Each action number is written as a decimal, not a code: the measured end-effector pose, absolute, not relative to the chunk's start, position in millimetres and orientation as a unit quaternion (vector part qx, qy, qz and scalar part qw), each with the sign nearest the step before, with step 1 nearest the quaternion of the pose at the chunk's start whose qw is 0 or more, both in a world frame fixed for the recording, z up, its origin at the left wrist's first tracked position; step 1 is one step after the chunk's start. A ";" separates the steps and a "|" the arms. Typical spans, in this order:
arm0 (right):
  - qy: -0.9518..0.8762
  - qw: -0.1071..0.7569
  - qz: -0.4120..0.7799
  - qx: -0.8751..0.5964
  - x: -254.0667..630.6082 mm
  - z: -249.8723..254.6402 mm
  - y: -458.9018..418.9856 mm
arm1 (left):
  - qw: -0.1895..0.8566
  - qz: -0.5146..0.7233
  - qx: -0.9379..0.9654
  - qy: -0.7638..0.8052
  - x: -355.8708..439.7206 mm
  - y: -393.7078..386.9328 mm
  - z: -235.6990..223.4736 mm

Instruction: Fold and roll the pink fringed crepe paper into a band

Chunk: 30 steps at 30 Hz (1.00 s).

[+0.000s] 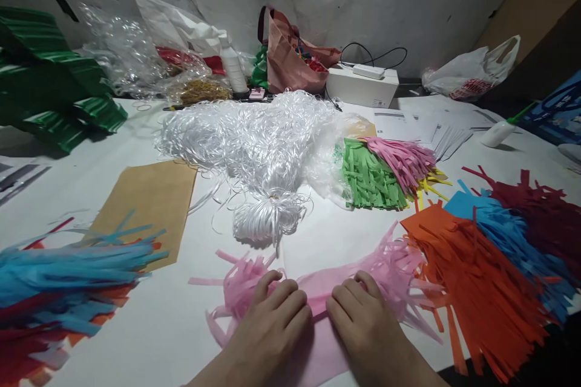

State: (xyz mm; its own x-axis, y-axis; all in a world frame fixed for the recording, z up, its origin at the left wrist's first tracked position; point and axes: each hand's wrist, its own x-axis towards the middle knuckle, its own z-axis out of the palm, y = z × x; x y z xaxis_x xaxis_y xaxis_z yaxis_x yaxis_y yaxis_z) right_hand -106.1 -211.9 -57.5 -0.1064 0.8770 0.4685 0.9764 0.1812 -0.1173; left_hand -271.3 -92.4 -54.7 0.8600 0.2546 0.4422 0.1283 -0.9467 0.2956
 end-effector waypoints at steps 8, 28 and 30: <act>-0.674 0.245 -0.101 -0.689 -85.0 -70.1 -231.9 | 0.194 0.215 0.941 0.174 -285.1 -93.2 -43.0; -0.733 0.264 -0.091 -0.620 -103.6 -56.8 -204.6 | 0.202 0.193 0.946 0.164 -269.2 -92.5 -47.4; -0.729 0.259 -0.082 -0.628 -104.2 -57.5 -201.8 | 0.200 0.179 0.950 0.162 -268.6 -90.5 -45.2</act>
State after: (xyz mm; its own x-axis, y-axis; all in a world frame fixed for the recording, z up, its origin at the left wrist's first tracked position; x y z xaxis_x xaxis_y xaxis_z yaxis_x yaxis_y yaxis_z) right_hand -104.2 -201.8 -57.5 -0.0765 0.8735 0.4808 0.9586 0.1971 -0.2056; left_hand -268.6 -90.5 -45.2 0.8834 0.3798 0.2746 0.2365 -0.8671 0.4385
